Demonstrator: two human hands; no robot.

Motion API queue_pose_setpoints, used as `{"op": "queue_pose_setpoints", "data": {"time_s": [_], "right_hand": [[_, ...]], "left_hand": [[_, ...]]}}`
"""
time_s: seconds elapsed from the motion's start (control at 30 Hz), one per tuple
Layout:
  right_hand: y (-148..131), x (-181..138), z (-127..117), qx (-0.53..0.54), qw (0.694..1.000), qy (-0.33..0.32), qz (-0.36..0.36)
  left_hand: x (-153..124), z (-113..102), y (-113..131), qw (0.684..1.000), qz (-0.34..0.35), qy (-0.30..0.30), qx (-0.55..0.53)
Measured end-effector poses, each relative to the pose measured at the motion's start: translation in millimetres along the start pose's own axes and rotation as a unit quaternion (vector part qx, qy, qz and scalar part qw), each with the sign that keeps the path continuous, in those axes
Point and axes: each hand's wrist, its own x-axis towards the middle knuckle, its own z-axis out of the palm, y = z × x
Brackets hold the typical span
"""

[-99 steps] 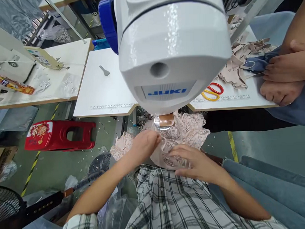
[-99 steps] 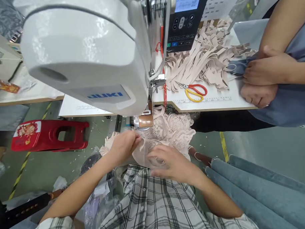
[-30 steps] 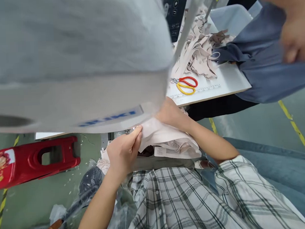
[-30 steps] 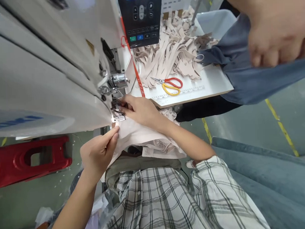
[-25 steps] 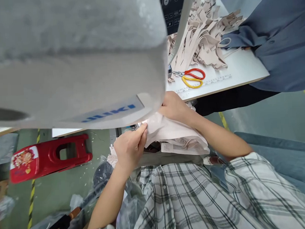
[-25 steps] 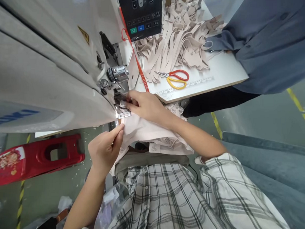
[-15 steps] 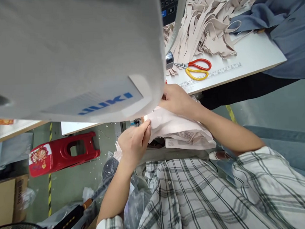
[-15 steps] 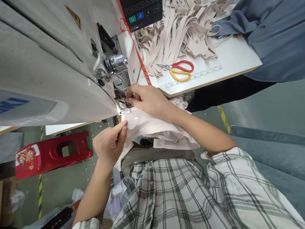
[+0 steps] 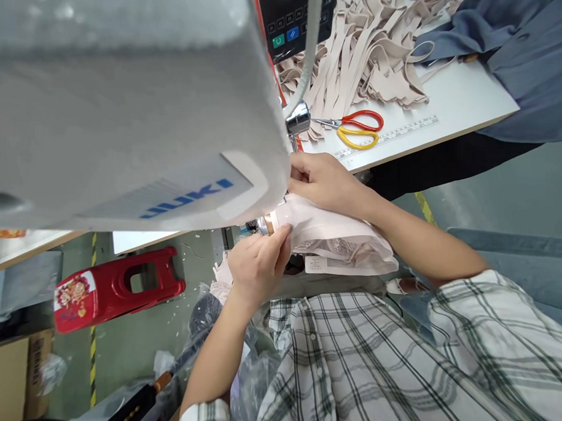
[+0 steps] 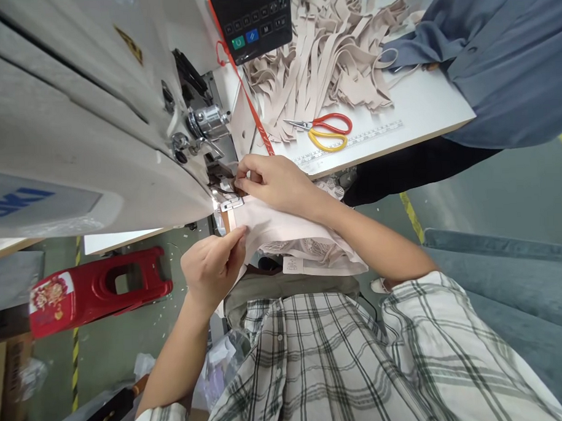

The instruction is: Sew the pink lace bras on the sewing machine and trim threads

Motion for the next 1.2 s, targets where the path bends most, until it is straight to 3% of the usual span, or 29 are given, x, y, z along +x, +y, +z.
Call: {"op": "queue_pose_setpoints", "data": {"time_s": [0.27, 0.47, 0.67, 0.8, 0.9, 0.97, 1.07, 1.13, 1.2], "right_hand": [[0, -5, 1, 0.019, 0.999, 0.023, 0.017], [5, -13, 14, 0.13, 0.99, 0.038, 0.046], [9, -38, 34, 0.321, 0.937, 0.032, 0.135], [4, -52, 41, 0.417, 0.887, 0.019, 0.199], [3, -61, 45, 0.448, 0.868, 0.0, 0.213], [4, -70, 48, 0.439, 0.877, -0.001, 0.196], [5, -87, 50, 0.345, 0.927, 0.039, 0.141], [4, -100, 51, 0.224, 0.97, 0.066, 0.061], [3, -112, 51, 0.098, 0.989, 0.085, -0.073]], "left_hand": [[-8, -4, 0, 0.999, -0.041, -0.002, -0.025], [-15, -8, 4, 0.976, -0.194, 0.002, -0.1], [-18, -21, 5, 0.936, -0.292, -0.019, -0.198], [-22, -26, 5, 0.919, -0.322, -0.027, -0.224], [-25, -30, 4, 0.915, -0.324, -0.043, -0.236], [-27, -34, 5, 0.915, -0.315, -0.06, -0.244], [-29, -36, 9, 0.918, -0.279, -0.086, -0.267], [-29, -32, 14, 0.932, -0.221, -0.105, -0.266], [-30, -24, 17, 0.955, -0.146, -0.124, -0.228]]}}
